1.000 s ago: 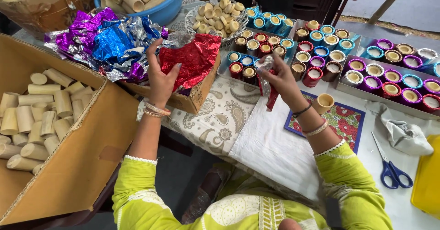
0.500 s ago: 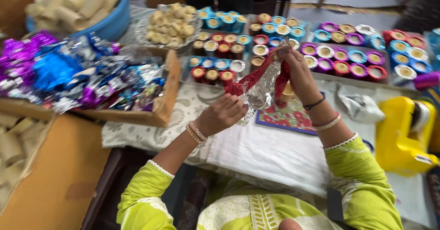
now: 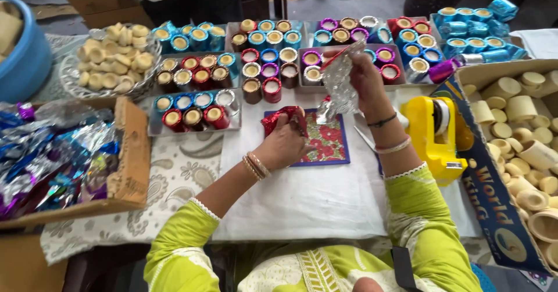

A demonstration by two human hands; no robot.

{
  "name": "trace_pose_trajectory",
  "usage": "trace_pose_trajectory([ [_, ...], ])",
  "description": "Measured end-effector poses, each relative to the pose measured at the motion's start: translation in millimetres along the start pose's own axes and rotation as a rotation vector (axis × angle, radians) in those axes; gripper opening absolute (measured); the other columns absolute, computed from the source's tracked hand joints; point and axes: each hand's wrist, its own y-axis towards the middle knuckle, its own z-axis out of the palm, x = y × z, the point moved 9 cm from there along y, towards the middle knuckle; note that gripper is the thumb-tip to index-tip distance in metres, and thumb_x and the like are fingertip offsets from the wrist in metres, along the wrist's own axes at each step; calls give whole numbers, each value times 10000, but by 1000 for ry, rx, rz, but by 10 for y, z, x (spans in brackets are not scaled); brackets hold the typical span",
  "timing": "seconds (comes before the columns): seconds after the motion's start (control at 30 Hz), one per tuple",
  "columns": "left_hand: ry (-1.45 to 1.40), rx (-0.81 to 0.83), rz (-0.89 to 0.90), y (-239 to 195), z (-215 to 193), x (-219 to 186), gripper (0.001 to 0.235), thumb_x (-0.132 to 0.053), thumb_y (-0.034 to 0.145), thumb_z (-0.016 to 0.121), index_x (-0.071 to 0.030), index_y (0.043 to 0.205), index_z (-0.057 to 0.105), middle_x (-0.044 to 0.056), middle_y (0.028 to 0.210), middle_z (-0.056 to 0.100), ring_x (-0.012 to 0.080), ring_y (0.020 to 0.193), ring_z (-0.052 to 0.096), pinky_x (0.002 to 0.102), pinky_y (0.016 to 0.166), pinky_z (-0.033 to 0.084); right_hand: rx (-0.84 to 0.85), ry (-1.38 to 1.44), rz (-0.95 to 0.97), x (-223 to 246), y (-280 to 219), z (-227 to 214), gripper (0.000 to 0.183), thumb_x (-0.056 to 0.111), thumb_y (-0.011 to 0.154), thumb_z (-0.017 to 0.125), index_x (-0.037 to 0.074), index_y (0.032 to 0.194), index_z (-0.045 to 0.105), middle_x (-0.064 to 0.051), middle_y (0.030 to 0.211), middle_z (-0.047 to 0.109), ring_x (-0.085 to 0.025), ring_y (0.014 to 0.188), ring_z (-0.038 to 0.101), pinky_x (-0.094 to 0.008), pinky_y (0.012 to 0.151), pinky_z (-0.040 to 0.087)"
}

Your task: Wrapping small decorative cups in colorful foil and securing them with tape.

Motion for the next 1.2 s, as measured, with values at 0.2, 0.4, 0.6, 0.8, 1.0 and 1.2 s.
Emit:
trace_pose_trajectory([
  [0.2, 181, -743, 190, -46, 234, 16, 135, -166, 898, 595, -110, 885, 717, 52, 969, 710, 198, 1012, 617, 433, 1088, 370, -117, -73, 103, -219, 52, -325, 380, 226, 1010, 444, -12, 1234, 637, -112, 1168, 722, -191, 1077, 708, -327, 996, 573],
  [0.4, -141, -306, 56, 142, 567, 300, 361, -461, 1065, 578, -148, 916, 678, 41, 849, 677, 174, 850, 637, 373, 882, 474, -122, -247, 183, -459, 79, -470, 268, 62, 1018, 606, 0, 1278, 617, -41, 1136, 700, -111, 1001, 669, -270, 903, 547],
  [0.6, -512, -1380, 39, -610, -545, 546, 406, -400, 968, 723, -55, 1074, 536, 153, 1036, 569, 271, 1071, 539, 459, 950, 468, 203, -561, 269, -631, -3, 154, 382, 55, 990, 641, 59, 1368, 581, -1, 1082, 681, -80, 935, 642, -262, 783, 570],
  [0.8, -822, -1158, -155, -323, -84, 784, 276, -233, 914, 736, -40, 1081, 631, 82, 936, 696, 217, 927, 593, 390, 799, 503, 281, -743, 202, -728, -37, 437, 430, 75, 958, 681, 37, 1356, 525, 24, 1138, 638, -53, 1033, 601, -246, 876, 556],
  [1.0, -1135, -1233, -214, -331, 109, 1014, 147, -147, 997, 703, -49, 1004, 593, 18, 858, 700, 77, 776, 637, 242, 686, 512, 194, -747, 98, -240, -67, 569, 510, 247, 1021, 668, 131, 1479, 475, -12, 1341, 549, -102, 1228, 584, -278, 1058, 524],
  [1.2, -1243, -1244, -242, -288, 239, 1146, 199, -159, 1007, 694, -80, 917, 534, -49, 698, 522, 3, 603, 410, 202, 507, 318, 403, -1435, -272, 15, -323, 1421, 749, 142, 750, 832, 94, 1426, 513, -121, 1263, 559, -220, 1172, 580, -351, 972, 537],
])
